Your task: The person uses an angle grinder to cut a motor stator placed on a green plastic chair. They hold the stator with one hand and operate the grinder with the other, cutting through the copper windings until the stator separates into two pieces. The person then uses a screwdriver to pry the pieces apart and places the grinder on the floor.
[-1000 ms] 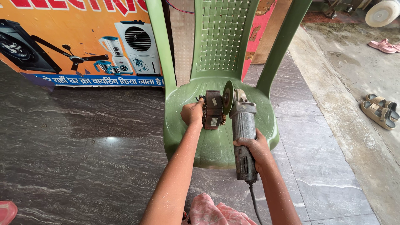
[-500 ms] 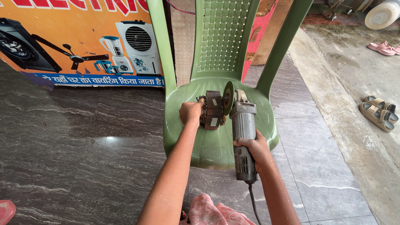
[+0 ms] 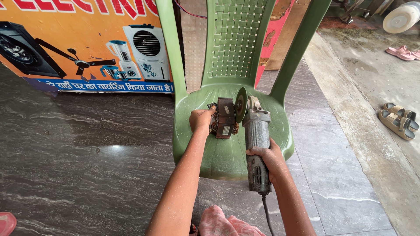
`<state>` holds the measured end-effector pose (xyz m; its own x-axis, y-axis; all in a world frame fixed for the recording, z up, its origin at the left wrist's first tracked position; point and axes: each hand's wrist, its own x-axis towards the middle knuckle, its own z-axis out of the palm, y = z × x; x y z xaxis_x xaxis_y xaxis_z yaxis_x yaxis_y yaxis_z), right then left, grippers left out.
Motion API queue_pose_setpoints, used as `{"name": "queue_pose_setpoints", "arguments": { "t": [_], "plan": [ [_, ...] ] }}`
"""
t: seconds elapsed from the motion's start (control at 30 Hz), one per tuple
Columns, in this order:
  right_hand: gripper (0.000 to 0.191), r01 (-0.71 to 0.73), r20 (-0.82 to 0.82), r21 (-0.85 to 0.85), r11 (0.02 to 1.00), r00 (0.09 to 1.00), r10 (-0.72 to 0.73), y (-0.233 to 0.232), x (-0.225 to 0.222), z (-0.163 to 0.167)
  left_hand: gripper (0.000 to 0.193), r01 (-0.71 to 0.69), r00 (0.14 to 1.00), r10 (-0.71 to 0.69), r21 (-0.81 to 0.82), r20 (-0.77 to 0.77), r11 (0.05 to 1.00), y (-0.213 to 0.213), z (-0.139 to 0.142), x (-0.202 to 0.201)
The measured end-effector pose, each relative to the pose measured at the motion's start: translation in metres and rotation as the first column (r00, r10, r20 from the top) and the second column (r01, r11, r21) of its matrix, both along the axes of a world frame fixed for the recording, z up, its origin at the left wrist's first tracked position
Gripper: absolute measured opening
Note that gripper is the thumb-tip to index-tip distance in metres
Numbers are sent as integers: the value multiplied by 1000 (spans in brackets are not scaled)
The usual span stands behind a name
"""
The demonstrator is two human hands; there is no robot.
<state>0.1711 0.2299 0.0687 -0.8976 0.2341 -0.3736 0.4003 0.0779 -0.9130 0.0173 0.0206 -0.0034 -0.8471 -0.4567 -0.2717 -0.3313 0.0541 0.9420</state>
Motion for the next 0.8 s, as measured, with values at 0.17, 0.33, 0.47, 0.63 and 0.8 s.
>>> {"name": "queue_pose_setpoints", "arguments": {
  "t": [0.17, 0.33, 0.47, 0.63, 0.8],
  "plan": [
    [81, -2, -9, -12, 1000, 1000, 1, 1, 0, 3, 54, -6, 1000, 6, 8, -4, 1000, 1, -3, 1],
    [78, -3, -25, -35, 999, 1000, 2, 7, -5, -11, 36, -50, 994, 57, 82, -88, 995, 6, -13, -1],
    [78, 34, -18, -62, 997, 999, -35, 8, -18, -23, 49, 7, 996, 0, 85, -85, 996, 16, -24, -1],
    [71, 85, 36, -11, 996, 996, -85, 23, -29, -15, 40, -15, 999, 16, 26, -50, 1000, 31, -29, -6],
    [52, 55, -276, -203, 978, 955, -111, 56, -44, 39, 23, 131, 969, -205, -408, -141, 903, -2, 31, 13]
  ]
}}
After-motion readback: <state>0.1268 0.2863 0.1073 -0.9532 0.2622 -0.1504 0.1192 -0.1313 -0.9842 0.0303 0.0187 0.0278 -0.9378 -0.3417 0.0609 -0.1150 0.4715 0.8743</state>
